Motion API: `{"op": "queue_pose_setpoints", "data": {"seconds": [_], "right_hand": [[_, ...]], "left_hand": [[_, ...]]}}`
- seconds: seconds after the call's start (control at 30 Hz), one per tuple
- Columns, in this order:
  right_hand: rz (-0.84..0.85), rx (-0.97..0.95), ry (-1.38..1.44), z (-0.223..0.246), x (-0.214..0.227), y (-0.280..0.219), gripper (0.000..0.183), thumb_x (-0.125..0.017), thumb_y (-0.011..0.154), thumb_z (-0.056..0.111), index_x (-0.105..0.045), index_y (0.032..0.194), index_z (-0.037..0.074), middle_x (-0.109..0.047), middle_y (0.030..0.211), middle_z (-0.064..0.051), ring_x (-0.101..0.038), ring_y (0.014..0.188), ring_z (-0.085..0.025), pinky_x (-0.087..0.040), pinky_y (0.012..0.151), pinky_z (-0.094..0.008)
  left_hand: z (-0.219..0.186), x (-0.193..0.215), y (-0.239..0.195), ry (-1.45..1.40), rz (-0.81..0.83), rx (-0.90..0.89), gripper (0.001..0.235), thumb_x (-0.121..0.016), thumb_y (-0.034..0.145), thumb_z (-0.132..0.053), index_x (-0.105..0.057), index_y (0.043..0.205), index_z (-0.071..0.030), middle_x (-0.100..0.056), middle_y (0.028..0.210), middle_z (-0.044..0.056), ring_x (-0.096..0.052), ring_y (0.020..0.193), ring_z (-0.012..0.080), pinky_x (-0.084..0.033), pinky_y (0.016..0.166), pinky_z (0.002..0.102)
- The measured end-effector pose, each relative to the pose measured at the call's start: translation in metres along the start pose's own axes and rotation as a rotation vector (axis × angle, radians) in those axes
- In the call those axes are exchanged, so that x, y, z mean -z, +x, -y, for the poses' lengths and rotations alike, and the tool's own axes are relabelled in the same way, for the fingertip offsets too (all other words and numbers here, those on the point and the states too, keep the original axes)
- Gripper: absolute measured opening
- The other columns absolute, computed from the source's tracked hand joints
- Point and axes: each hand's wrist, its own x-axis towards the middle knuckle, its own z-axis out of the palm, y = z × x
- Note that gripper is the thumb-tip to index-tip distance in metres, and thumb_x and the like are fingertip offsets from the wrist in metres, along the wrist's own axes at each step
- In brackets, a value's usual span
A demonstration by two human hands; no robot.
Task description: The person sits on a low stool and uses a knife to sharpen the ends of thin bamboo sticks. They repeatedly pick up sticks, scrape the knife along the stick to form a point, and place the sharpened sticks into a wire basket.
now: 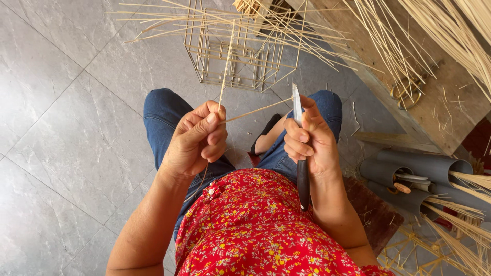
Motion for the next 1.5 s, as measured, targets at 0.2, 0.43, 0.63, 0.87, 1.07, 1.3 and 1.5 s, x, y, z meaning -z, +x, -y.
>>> {"op": "queue_pose_setpoints", "data": {"seconds": [0.2,0.43,0.63,0.87,1.07,1.3,1.5], "right_hand": [[-0.032,0.04,-0.004,0.005,0.001,-0.005,0.041,-0.062,0.108,0.021,-0.052,0.148,0.019,-0.047,0.077,0.0,-0.037,0.048,-0.005,-0.033,0.043,-0.022],[-0.015,0.04,-0.018,0.005,0.003,-0.003,0.041,-0.06,0.11,0.02,-0.052,0.149,0.018,-0.048,0.078,0.0,-0.038,0.049,-0.005,-0.033,0.044,-0.023],[-0.006,0.043,-0.01,-0.008,0.015,-0.003,0.038,-0.059,0.11,0.019,-0.052,0.147,0.019,-0.049,0.077,0.0,-0.038,0.051,-0.005,-0.033,0.044,-0.022],[-0.15,0.264,-0.019,0.045,0.052,-0.036,0.034,-0.058,0.112,0.02,-0.058,0.146,0.025,-0.05,0.077,0.004,-0.038,0.053,-0.002,-0.032,0.049,-0.019],[-0.258,0.39,-0.011,0.078,0.084,-0.079,0.03,-0.055,0.116,0.023,-0.058,0.145,0.024,-0.051,0.075,0.004,-0.039,0.051,-0.002,-0.034,0.05,-0.018],[-0.559,0.534,-0.219,0.095,0.094,-0.104,0.033,-0.054,0.116,0.025,-0.059,0.148,0.025,-0.053,0.082,0.001,-0.04,0.055,-0.005,-0.036,0.054,-0.021],[-0.896,0.586,-0.768,0.079,0.067,-0.084,0.035,-0.056,0.108,0.018,-0.057,0.143,0.015,-0.058,0.075,-0.001,-0.044,0.05,-0.006,-0.033,0.043,-0.022]], "left_hand": [[-0.006,0.002,0.002,0.014,-0.003,-0.076,0.017,-0.057,0.111,-0.021,-0.061,0.116,-0.005,-0.051,0.074,-0.001,-0.039,0.052,0.0055,-0.035,0.046,0.022],[-0.009,0.001,0.019,0.724,-0.274,-0.418,0.013,-0.058,0.113,-0.019,-0.056,0.111,-0.007,-0.061,0.075,0.002,-0.056,0.06,0.011,-0.046,0.055,0.025],[-0.022,0.014,0.046,0.669,-0.375,-0.713,0.015,-0.056,0.113,-0.023,-0.051,0.111,-0.009,-0.074,0.091,0.01,-0.074,0.078,0.019,-0.061,0.07,0.03],[-0.075,0.059,0.038,0.355,-0.466,-0.914,0.013,-0.062,0.117,-0.021,-0.055,0.115,-0.01,-0.074,0.097,0.013,-0.077,0.084,0.0237,-0.06,0.066,0.031],[-0.106,0.101,0.022,0.261,-0.443,-1.028,0.018,-0.063,0.121,-0.02,-0.056,0.116,-0.005,-0.074,0.107,0.02,-0.075,0.088,0.0282,-0.056,0.064,0.033],[-0.123,0.105,0.007,0.173,-0.575,-0.997,0.019,-0.066,0.116,-0.018,-0.058,0.127,-0.005,-0.067,0.116,0.014,-0.071,0.093,0.0249,-0.058,0.074,0.029],[-0.108,0.076,0.009,0.195,-0.534,-0.905,0.015,-0.066,0.121,-0.014,-0.057,0.126,-0.004,-0.065,0.117,0.012,-0.069,0.096,0.0255,-0.055,0.076,0.028]]}}
